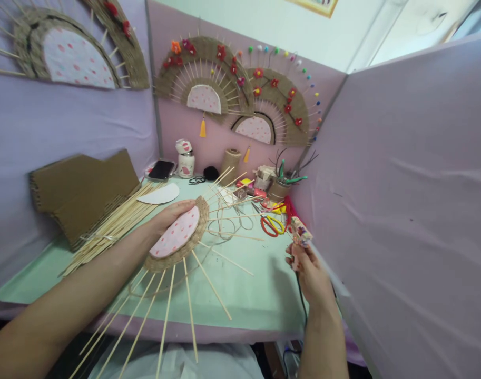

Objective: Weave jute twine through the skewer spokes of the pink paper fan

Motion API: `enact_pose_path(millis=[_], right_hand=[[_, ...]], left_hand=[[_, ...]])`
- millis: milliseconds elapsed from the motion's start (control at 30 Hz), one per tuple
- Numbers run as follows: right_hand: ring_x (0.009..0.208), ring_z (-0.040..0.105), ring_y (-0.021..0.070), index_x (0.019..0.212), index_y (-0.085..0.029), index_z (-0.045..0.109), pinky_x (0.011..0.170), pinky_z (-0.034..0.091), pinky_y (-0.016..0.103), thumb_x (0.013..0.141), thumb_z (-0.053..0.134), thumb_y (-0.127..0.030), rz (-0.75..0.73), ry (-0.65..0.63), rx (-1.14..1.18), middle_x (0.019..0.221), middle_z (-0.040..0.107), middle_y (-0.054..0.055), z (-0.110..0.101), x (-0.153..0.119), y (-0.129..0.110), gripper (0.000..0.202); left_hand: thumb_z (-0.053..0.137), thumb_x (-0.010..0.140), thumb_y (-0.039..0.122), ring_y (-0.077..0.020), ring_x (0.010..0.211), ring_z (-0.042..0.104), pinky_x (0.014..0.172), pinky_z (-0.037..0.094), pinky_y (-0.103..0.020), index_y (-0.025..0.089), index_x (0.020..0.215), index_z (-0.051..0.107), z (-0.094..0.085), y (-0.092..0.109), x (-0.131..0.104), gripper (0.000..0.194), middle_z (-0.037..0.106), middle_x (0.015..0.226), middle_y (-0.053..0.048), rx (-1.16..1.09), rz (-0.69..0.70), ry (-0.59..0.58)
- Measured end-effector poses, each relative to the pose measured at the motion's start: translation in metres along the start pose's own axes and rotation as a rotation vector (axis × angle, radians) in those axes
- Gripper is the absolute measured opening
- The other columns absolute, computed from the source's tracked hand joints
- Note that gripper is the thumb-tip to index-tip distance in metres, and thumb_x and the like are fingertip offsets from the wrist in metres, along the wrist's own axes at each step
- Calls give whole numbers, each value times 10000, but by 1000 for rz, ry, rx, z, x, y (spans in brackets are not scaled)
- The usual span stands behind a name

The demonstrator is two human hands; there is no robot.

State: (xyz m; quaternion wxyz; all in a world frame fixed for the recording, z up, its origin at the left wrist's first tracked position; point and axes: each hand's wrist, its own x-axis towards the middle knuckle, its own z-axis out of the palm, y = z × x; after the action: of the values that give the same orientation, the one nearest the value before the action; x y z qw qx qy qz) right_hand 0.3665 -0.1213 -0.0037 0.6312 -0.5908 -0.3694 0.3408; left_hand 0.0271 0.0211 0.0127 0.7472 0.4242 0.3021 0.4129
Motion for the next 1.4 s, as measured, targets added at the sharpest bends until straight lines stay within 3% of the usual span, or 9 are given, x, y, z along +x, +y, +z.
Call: enact_pose_path(millis=[67,167,300,433,633,833,1300,1400], right_hand=[[617,524,118,844,-201,553,477,424,219,639,688,-377,52,-115,302,775,565,17,25,-3,-15,303],[460,365,54,818,-189,549,347,270,147,675,665,-339,105,-290,487,643,473,-31,65,-7,-27,238],[416,287,36,824,-176,559,328,196,131,723,634,-381,93,-346,469,565,401,-59,108,-14,-27,241],[405,297,41,763,-178,556,335,200,149,743,611,-435,-30,-311,395,532,394,-59,132,-21,-20,264],[426,350,47,788,-177,591,363,266,172,707,625,-506,-62,-208,280,581,460,-38,144,-24,-4,340],[484,377,56,809,-170,582,374,279,172,716,637,-472,-117,-220,282,676,518,-12,151,-29,3,321],[443,312,46,825,-169,566,366,259,172,721,622,-486,-117,-207,251,630,471,-34,152,-31,8,338],[457,354,50,838,-175,567,381,285,171,712,633,-487,-118,-186,254,654,493,-29,152,-30,12,344]], left_hand=[[646,756,251,-161,643,650,605,523,-272,115,902,614,3,0,-2,202,686,803,-86,11,9,-33],[652,751,238,-150,628,646,598,517,-254,124,905,620,10,-2,-6,194,687,779,-71,-7,9,-65],[673,732,232,-132,621,641,611,510,-236,131,896,632,17,-7,-10,197,686,765,-51,-38,-13,-84],[694,712,238,-139,658,649,656,507,-244,121,919,636,19,-12,-8,245,691,808,-69,-58,-20,-91],[712,692,271,-134,619,638,604,491,-231,110,869,633,19,-15,-8,252,688,773,-72,-96,-31,-127],[708,694,314,-112,558,605,553,462,-211,111,810,631,20,-14,-12,246,666,704,-50,-85,-19,-160],[697,702,349,-115,555,606,568,466,-222,105,824,637,18,-21,-10,279,670,713,-59,-102,-31,-197],[696,702,356,-116,544,604,560,466,-225,105,842,640,17,-21,-9,293,671,705,-59,-101,-33,-195]])
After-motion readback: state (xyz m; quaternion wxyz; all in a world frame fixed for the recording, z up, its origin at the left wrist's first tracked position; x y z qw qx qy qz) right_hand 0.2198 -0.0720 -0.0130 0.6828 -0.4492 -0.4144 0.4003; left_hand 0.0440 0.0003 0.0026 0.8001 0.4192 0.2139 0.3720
